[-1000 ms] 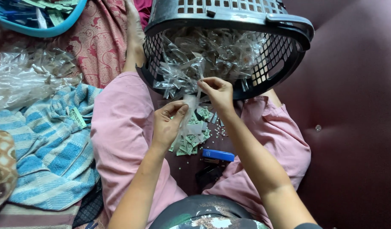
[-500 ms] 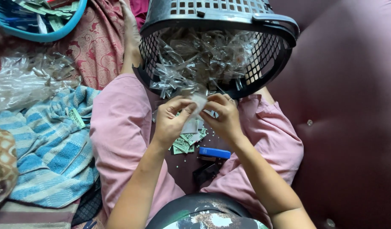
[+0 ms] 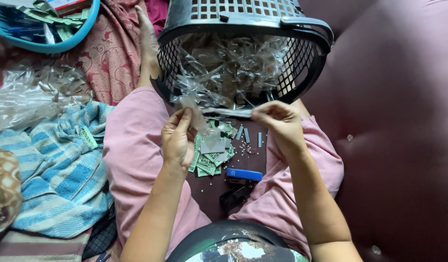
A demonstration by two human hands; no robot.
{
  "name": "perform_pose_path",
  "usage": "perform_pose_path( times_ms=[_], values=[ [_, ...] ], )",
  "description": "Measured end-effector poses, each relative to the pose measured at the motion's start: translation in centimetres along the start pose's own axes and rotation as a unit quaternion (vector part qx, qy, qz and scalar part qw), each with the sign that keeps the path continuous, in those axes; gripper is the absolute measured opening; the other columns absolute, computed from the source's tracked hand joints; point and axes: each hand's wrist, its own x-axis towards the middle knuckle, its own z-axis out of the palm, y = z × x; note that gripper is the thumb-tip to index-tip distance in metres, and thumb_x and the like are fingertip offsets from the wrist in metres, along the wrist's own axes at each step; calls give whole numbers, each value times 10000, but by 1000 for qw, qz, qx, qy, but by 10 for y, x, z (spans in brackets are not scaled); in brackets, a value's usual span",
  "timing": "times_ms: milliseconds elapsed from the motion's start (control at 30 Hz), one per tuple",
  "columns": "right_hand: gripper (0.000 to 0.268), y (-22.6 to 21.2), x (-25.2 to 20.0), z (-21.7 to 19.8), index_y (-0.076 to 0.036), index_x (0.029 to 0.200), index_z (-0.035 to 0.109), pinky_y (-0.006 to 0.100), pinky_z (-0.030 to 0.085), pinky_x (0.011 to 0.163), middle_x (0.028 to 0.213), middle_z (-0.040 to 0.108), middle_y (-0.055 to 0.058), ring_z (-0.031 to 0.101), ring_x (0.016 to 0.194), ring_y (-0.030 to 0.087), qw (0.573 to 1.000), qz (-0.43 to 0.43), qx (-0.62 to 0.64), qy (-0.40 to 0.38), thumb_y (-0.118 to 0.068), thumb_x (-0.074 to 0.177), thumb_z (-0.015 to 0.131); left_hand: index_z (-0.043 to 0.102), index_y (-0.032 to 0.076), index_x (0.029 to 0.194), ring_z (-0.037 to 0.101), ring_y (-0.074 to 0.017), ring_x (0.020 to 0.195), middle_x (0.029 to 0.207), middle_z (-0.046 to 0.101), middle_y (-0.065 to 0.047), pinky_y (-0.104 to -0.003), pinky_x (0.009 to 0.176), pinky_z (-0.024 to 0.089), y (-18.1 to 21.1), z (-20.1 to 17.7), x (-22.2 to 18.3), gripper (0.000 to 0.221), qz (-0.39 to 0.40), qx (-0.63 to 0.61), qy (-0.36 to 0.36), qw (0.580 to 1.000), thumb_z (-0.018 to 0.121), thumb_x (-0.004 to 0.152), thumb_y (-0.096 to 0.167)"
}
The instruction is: Manually packaging small items by stapling them to cardboard labels.
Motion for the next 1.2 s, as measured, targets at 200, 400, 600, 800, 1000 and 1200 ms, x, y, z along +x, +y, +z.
perform_pose_path(
  times_ms=[200,400,600,800,1000,1200],
  values=[
    [110,23,8,1,-15,880,745,232,500,787,990,638,120,615,871,123,979,-127,143,71,-7,818,836,780,92,1016,584,-261,1262,1384,630,-157,-489,1017,537,-21,-8,6,106,133,171,-27,976,774,942,167],
    [117,-4,-3,42,-9,851,762,252,503,634,746,705,123,628,676,113,981,-115,149,40,7,793,863,793,131,1005,676,-217,1151,1222,717,-90,-394,1027,544,-19,13,-11,62,170,187,-45,967,769,954,157],
    [101,-3,-13,73,-13,907,806,215,502,519,689,726,92,627,592,82,991,-27,132,22,24,818,836,807,104,965,623,-43,781,783,753,-13,-257,762,551,-18,25,-23,94,142,229,-79,960,760,962,185],
    [615,34,-9,76,-1,1439,546,132,483,472,651,667,27,596,536,27,981,44,173,81,6,874,789,820,108,954,621,-26,736,741,758,-19,-233,721,548,-17,33,-35,93,138,239,-100,956,780,947,191],
    [105,31,-3,68,-9,931,785,173,446,521,688,707,89,573,583,62,973,94,191,87,-26,843,839,813,105,962,627,-48,822,827,781,-28,-302,854,544,-4,34,-33,93,147,264,-138,943,783,951,192],
    [102,44,0,53,-54,887,806,223,518,632,863,703,69,624,740,72,986,1,146,77,-53,808,871,814,129,939,731,-170,904,896,781,-62,-331,911,537,6,29,-23,48,235,337,-208,888,786,934,167]
  ],
)
